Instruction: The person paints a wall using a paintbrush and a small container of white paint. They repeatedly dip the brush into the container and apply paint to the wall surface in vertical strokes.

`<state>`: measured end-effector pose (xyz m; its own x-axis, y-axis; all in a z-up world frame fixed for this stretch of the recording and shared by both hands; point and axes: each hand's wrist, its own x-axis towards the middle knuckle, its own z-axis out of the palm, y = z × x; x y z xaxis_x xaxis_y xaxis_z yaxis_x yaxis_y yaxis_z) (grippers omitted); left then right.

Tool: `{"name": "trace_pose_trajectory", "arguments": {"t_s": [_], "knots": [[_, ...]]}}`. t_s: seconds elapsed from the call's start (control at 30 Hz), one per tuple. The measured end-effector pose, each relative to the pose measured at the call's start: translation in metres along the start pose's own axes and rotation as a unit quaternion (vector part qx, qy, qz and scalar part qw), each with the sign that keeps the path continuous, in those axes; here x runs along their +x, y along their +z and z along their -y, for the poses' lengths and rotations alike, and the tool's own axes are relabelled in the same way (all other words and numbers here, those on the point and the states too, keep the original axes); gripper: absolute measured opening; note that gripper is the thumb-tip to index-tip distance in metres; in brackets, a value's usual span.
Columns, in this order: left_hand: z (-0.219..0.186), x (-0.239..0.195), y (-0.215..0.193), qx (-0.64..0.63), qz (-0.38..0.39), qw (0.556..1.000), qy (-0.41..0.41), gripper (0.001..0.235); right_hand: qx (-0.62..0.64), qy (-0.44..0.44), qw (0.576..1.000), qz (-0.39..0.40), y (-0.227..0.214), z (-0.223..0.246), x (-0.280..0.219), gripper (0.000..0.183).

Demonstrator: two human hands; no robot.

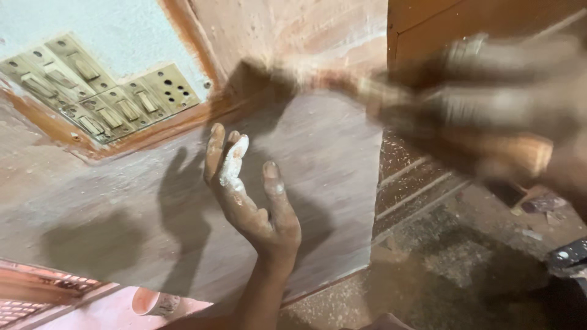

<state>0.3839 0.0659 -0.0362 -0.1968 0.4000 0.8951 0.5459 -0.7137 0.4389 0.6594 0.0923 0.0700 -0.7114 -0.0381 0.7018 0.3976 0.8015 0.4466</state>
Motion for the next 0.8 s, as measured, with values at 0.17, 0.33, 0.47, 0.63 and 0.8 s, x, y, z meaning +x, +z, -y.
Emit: {"name": "trace_pose_trajectory", "arguments": {"t_s": [0.17,0.33,0.47,0.63,0.8], "knots": [[-0.008,-0.003,0.017,-0.012,-0.005,1.000,-0.002,0.034,-0.060,-0.012,0.994,-0.088,0.011,-0.062,0.014,0.022],[-0.005,0.001,0.012,-0.027,0.010,1.000,0.003,0.035,-0.138,-0.036,0.982,-0.123,0.043,-0.060,0.011,0.022],[0.000,0.011,0.008,-0.056,-0.001,0.998,0.017,0.035,-0.188,-0.079,0.974,-0.097,0.065,-0.014,0.012,0.022],[0.001,0.017,-0.002,-0.029,0.007,0.999,0.031,0.037,-0.076,-0.061,0.994,-0.042,0.046,0.036,0.006,0.022],[0.008,0.031,0.001,-0.112,0.016,0.993,0.032,0.035,-0.038,-0.032,0.998,-0.047,0.008,0.020,0.014,0.021]]}}
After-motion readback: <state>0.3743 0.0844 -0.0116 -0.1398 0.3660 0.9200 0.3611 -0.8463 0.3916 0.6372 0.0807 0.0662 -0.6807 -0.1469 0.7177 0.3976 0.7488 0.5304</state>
